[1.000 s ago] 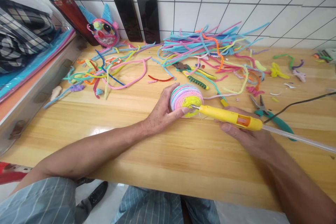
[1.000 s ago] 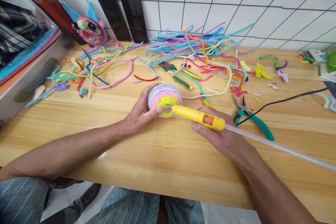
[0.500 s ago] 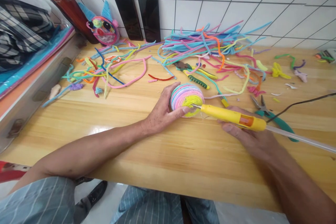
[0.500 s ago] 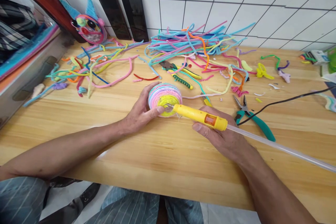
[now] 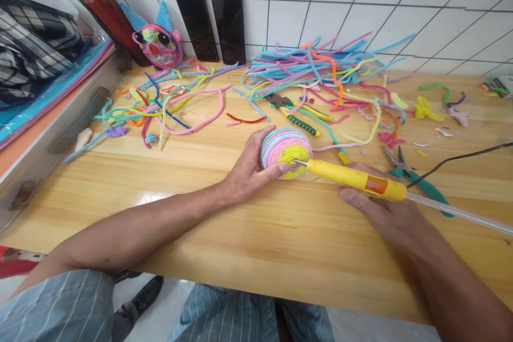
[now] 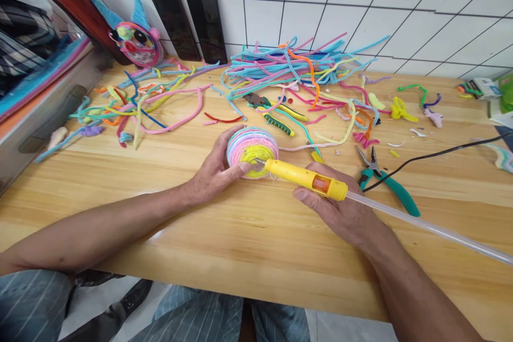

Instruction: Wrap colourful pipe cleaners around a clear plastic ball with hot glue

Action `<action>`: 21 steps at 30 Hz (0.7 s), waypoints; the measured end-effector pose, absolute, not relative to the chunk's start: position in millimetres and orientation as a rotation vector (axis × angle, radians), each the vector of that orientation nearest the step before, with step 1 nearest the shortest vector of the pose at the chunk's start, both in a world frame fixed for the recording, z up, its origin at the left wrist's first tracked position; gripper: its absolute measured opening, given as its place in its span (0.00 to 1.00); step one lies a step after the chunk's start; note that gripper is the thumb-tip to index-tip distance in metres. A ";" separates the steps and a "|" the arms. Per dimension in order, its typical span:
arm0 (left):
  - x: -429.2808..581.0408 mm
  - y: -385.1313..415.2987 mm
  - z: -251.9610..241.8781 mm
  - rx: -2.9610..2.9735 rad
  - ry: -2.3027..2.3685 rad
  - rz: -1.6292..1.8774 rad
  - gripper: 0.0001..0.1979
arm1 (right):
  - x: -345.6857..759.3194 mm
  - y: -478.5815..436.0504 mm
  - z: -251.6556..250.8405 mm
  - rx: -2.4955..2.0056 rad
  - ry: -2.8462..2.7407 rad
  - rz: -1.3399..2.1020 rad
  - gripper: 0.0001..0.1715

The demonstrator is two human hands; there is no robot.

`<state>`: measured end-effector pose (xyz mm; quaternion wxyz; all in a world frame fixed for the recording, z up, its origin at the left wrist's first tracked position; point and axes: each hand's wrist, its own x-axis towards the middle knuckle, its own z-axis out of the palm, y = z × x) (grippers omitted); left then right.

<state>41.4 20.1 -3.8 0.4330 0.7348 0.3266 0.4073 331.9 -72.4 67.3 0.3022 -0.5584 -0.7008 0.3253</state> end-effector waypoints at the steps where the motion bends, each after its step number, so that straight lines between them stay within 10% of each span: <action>1: 41.5 20.0 -3.7 1.830 0.811 1.017 0.42 | 332.0 -72.2 67.5 -1.479 -1.859 0.858 0.20; 21: 40.5 21.2 -7.0 1.837 0.781 1.023 0.42 | 334.4 -72.3 62.9 -1.470 -1.842 0.843 0.20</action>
